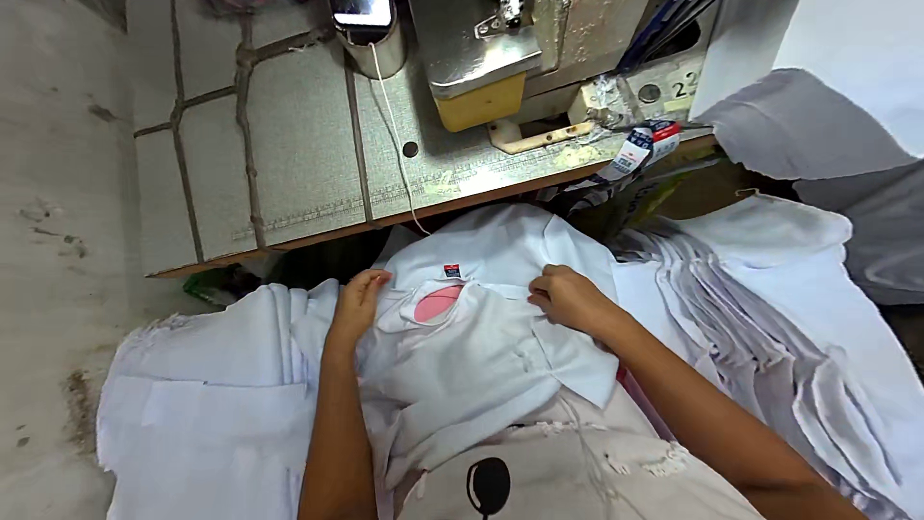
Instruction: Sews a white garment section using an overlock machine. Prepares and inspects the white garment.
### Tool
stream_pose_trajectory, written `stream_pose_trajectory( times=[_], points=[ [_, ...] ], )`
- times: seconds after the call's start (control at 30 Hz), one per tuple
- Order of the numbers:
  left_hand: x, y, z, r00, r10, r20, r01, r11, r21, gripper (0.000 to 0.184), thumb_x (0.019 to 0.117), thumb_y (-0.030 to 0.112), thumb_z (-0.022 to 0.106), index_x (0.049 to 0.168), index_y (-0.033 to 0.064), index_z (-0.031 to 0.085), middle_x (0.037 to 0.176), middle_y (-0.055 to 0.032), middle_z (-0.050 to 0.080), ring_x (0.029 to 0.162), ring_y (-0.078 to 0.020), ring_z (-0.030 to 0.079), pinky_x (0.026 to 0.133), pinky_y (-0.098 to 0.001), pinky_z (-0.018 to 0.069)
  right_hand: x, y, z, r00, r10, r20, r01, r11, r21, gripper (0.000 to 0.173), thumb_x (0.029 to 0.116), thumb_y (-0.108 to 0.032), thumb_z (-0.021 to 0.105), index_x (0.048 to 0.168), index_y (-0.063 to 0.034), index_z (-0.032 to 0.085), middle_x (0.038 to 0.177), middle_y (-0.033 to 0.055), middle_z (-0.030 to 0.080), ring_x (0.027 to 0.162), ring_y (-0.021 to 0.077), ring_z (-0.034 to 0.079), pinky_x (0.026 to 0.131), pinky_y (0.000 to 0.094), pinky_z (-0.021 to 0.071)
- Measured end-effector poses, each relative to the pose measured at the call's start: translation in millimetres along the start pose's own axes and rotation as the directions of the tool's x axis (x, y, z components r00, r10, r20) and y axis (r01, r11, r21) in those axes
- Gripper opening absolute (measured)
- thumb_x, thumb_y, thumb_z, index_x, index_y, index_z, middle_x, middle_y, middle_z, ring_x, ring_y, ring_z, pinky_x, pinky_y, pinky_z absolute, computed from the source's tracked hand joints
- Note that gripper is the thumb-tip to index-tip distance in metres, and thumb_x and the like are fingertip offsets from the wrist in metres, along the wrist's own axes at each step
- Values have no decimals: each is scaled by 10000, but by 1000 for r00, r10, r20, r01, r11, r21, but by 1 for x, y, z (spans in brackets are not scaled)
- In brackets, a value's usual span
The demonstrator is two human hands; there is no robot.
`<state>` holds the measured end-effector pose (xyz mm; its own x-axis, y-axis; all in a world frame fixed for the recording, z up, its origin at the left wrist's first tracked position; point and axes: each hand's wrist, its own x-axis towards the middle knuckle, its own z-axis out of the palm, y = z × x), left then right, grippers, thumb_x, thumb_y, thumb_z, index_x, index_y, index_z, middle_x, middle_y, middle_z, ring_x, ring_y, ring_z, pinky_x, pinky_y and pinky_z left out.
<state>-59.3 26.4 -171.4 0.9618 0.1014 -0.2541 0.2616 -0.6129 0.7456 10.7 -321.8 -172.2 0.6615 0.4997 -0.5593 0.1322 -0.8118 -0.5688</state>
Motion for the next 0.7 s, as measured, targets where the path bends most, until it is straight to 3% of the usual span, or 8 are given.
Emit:
stream_pose_trajectory(
  times=[0.13, 0.23, 0.3, 0.4, 0.5, 0.6, 0.67, 0.7],
  points=[
    [3, -51, 0, 992, -112, 62, 107, 991, 84, 250, 1036, -6, 512, 1214, -97, 663, 1316, -277, 618, 1282, -389, 565, 1111, -520, 410, -5, 9, 19, 982, 67, -178, -53, 995, 84, 273, 1006, -122, 628, 1167, 90, 688, 1124, 295, 652, 1123, 455, 606, 1000, 563, 466],
    [12, -58, 11, 980, -176, 93, 165, 980, 110, 268, 1013, 29, 579, 1240, -99, 645, 1275, -302, 616, 1216, -401, 585, 1076, -500, 437, -7, 2, 21, 976, 81, -200, -69, 995, 68, 263, 1031, -118, 571, 1139, 102, 667, 1158, 296, 636, 1170, 465, 584, 995, 561, 463],
    [15, -50, 9, 978, -176, 110, 157, 974, 161, 263, 1006, 53, 597, 1192, -123, 657, 1227, -319, 628, 1183, -405, 595, 1064, -486, 440, -12, 2, 24, 939, 22, -344, 14, 995, 103, 269, 1043, -102, 526, 1118, 127, 646, 1122, 310, 651, 1123, 471, 618, 966, 563, 484],
    [8, -41, -7, 995, -70, 76, 55, 983, 175, 239, 1003, 39, 582, 1124, -150, 662, 1285, -334, 609, 1265, -436, 560, 1095, -526, 415, -26, 3, 16, 750, -61, -659, 181, 977, 115, 266, 1042, -83, 501, 1095, 149, 618, 988, 290, 675, 930, 412, 688, 851, 531, 552],
    [-16, -23, -42, 973, 209, -95, -202, 976, 81, 256, 998, 47, 494, 1066, -170, 613, 1268, -315, 629, 1281, -382, 578, 1088, -491, 450, -47, -6, -16, 448, -173, -877, 312, 950, -28, 236, 1035, -45, 486, 1065, 177, 562, 918, 252, 650, 820, 215, 661, 775, 317, 553],
    [-51, 32, -102, 866, 429, -257, -417, 903, 100, 222, 1043, 170, 477, 1054, -19, 593, 1127, -95, 702, 1171, -118, 644, 1025, -339, 510, -74, -26, -61, 281, -315, -907, 395, 899, -189, 229, 1045, -76, 479, 1069, 151, 500, 889, 169, 607, 811, -17, 566, 785, 110, 463],
    [-74, 59, -161, 758, 602, -251, -576, 799, 174, 158, 1071, 314, 510, 1116, 200, 610, 1096, 128, 683, 1104, 28, 625, 1019, -259, 503, -96, -34, -100, 235, -452, -861, 434, 841, -323, 218, 1055, -124, 497, 1111, 86, 498, 912, 129, 622, 802, -17, 571, 759, 136, 478],
    [-84, 68, -197, 695, 691, -201, -671, 723, 165, 137, 1067, 287, 530, 1161, 233, 612, 1112, 153, 673, 1113, 18, 628, 1067, -289, 492, -106, -35, -123, 171, -497, -851, 444, 810, -384, 229, 1051, -131, 516, 1136, 81, 516, 944, 113, 641, 821, -7, 591, 763, 162, 504]
  ],
)
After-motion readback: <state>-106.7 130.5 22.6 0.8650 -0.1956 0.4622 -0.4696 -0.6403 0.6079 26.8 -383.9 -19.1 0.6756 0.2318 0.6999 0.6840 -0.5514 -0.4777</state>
